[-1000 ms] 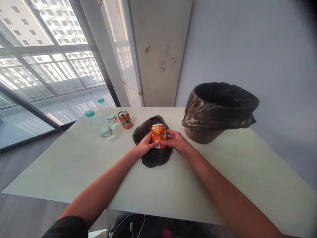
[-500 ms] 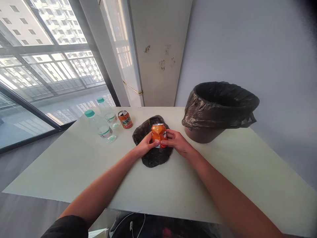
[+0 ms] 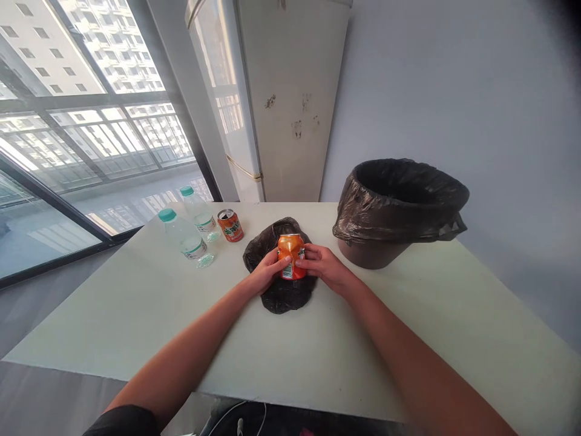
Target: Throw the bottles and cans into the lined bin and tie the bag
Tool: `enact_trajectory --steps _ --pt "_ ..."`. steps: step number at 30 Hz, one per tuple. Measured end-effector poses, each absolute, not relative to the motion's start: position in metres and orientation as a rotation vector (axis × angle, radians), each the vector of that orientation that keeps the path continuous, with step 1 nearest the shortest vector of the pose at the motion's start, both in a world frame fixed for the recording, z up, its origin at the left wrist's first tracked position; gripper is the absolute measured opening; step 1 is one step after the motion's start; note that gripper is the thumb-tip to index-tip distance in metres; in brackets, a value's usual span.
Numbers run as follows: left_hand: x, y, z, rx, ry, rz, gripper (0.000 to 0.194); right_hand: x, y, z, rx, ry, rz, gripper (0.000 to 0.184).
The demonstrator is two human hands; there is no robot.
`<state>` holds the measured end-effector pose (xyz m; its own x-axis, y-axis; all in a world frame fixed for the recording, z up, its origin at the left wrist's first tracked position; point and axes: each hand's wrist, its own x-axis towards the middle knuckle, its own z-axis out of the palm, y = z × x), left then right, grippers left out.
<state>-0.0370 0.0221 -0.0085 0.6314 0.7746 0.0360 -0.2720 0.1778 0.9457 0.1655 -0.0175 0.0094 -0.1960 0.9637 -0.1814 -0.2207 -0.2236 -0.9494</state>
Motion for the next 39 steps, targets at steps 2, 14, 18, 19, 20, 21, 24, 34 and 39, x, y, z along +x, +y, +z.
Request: enact_trajectory --steps 2,14,18,19,20,21,24,34,39 --pt "-0.037 0.023 -0.009 1.217 0.542 0.798 0.055 0.166 -0.018 0.011 -1.072 -1.055 1.596 0.054" --pt "-0.042 0.025 -0.006 1.611 0.69 0.825 0.059 0.16 -0.019 0.006 -1.062 -1.053 1.538 0.052" --pt "-0.042 0.025 -0.006 1.585 0.701 0.823 0.056 0.159 -0.018 0.007 -1.061 -1.031 1.554 0.05" --pt "-0.042 0.025 -0.005 1.569 0.7 0.825 0.055 0.159 -0.018 0.008 -1.069 -1.025 1.557 0.049" --pt "-0.042 0.024 -0.004 1.547 0.695 0.828 0.055 0.16 -0.018 0.009 -1.077 -1.018 1.558 0.048" --pt "-0.041 0.024 -0.003 1.519 0.685 0.835 0.055 0.16 -0.019 0.01 -1.082 -1.014 1.556 0.047" --pt "-0.039 0.023 0.003 1.43 0.641 0.876 0.057 0.159 -0.019 0.014 -1.024 -1.036 1.542 0.044" --pt "-0.036 0.015 0.013 1.471 0.651 0.94 0.055 0.158 -0.019 0.015 -0.862 -1.19 1.465 0.056" --pt "-0.041 0.018 0.017 1.444 0.623 0.937 0.063 0.165 -0.016 0.012 -0.893 -1.214 1.441 0.05"
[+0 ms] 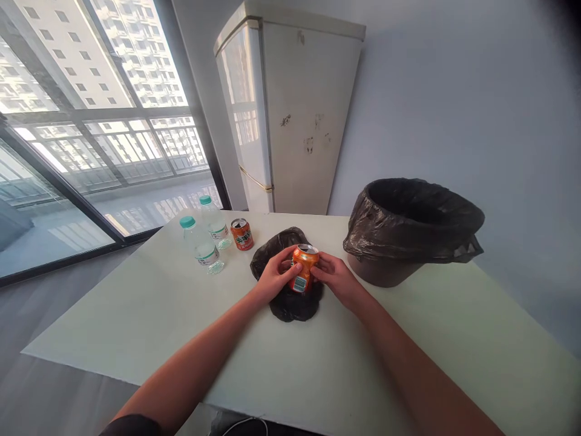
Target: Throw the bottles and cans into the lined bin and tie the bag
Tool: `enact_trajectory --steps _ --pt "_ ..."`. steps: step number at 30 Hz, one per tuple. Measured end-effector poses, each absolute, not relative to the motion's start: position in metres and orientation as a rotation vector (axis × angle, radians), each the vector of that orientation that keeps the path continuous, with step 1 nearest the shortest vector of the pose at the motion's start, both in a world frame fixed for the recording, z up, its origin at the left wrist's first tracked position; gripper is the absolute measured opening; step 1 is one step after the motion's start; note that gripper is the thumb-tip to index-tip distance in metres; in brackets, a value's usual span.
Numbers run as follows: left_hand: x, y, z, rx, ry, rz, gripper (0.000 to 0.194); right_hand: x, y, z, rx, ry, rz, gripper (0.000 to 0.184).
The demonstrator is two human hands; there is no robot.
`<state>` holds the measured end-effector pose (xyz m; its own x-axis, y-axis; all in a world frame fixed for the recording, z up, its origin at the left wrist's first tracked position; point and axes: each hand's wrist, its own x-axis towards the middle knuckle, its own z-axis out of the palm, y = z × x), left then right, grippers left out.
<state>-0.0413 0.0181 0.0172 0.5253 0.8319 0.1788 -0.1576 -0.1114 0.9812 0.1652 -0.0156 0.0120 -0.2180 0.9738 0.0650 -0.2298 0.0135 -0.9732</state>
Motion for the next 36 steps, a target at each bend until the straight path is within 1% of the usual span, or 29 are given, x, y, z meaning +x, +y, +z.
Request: enact_trajectory --steps 2,5,7,11,15,20,25,31,36 --pt "-0.043 0.02 0.017 1.464 0.656 0.967 0.066 0.166 -0.015 0.012 -0.921 -1.23 1.415 0.047" --pt "-0.044 0.021 0.017 1.509 0.727 0.972 0.061 0.166 -0.015 0.013 -0.989 -1.253 1.4 0.048" --pt "-0.044 0.022 0.017 1.509 0.761 0.958 0.062 0.166 -0.016 0.013 -1.012 -1.272 1.412 0.049" --pt "-0.046 0.024 0.019 1.498 0.734 0.933 0.063 0.168 -0.017 0.014 -0.994 -1.3 1.426 0.047" --pt "-0.047 0.024 0.018 1.499 0.706 0.929 0.06 0.167 -0.018 0.011 -1.022 -1.212 1.455 0.043" --pt "-0.045 0.025 0.016 1.456 0.743 0.934 0.061 0.165 -0.018 0.009 -1.045 -1.159 1.472 0.043" --pt "-0.042 0.024 0.013 1.448 0.747 0.953 0.057 0.162 -0.018 0.006 -1.071 -1.113 1.452 0.046" --pt "-0.04 0.023 0.009 1.496 0.778 1.018 0.048 0.156 -0.02 0.002 -1.037 -1.048 1.411 0.043" --pt "-0.036 0.021 0.008 1.516 0.833 1.071 0.049 0.152 -0.02 0.003 -1.053 -1.04 1.38 0.043"
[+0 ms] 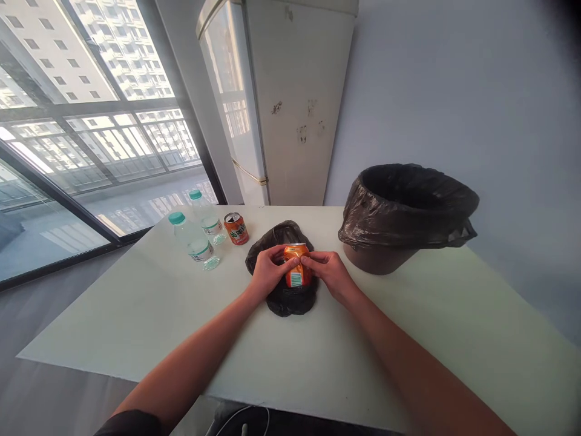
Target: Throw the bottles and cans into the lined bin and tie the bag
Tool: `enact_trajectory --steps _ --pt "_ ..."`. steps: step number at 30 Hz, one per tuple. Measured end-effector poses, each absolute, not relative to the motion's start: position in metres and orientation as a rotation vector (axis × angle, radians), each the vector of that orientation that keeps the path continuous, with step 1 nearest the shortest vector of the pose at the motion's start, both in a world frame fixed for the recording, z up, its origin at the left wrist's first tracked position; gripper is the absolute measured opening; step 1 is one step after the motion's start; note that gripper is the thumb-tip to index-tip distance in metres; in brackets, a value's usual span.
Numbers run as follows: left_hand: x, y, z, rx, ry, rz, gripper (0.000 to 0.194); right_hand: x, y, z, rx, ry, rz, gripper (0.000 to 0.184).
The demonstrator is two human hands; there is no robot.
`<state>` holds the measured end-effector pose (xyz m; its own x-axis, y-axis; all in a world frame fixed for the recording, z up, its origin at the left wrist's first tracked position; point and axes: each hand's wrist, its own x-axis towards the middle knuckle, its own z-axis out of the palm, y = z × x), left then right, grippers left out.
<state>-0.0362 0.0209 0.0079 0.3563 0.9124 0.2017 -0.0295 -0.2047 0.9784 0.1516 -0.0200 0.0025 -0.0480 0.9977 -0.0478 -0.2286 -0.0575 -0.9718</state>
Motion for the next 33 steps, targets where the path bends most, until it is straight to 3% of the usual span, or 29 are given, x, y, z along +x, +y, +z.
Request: enact_trajectory --steps 4,9,22,28,33 --pt "-0.031 0.016 0.01 1.508 0.934 1.183 0.05 0.152 -0.02 0.01 -0.97 -1.172 1.371 0.045" --pt "-0.031 0.013 0.012 1.435 0.826 1.145 0.05 0.156 -0.019 0.015 -0.92 -1.143 1.405 0.06" --pt "-0.03 0.02 0.0 1.6 0.944 1.118 0.052 0.159 -0.011 -0.001 -0.864 -1.201 1.368 0.055" --pt "-0.03 0.017 0.0 1.632 0.983 1.062 0.063 0.158 -0.012 0.002 -0.813 -1.064 1.408 0.053" --pt "-0.029 0.017 -0.005 1.745 1.039 1.098 0.053 0.158 -0.013 0.004 -0.796 -1.048 1.401 0.053"
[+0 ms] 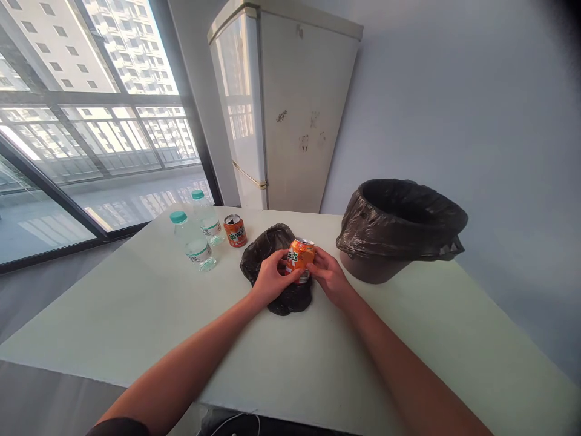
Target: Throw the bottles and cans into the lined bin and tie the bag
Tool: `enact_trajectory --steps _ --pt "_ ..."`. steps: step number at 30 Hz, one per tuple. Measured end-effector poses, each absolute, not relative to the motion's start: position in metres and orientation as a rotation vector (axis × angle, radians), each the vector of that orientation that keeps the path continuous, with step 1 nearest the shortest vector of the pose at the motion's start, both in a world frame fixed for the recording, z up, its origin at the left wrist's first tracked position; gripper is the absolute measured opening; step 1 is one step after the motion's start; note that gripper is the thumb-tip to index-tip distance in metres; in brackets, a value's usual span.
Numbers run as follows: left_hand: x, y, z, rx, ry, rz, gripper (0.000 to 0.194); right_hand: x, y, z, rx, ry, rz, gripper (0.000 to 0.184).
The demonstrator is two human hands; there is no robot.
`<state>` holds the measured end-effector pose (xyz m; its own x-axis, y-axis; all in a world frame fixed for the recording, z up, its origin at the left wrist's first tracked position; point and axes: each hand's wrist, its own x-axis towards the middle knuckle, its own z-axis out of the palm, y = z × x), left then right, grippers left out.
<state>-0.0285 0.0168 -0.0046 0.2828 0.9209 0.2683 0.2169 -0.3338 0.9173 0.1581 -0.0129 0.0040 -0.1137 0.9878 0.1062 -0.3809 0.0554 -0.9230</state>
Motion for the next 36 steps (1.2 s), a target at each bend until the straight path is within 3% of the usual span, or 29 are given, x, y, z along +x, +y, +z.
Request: enact_trajectory --steps 9,20,36 --pt "-0.034 0.019 0.006 1.596 0.838 1.058 0.043 0.162 -0.015 0.004 -0.723 -1.011 1.564 0.051" --pt "-0.034 0.019 0.005 1.479 0.841 0.939 0.045 0.172 -0.015 0.009 -0.707 -1.2 1.623 0.059" --pt "-0.034 0.02 0.001 1.551 0.861 0.966 0.049 0.172 -0.011 -0.004 -0.817 -1.205 1.466 0.055"
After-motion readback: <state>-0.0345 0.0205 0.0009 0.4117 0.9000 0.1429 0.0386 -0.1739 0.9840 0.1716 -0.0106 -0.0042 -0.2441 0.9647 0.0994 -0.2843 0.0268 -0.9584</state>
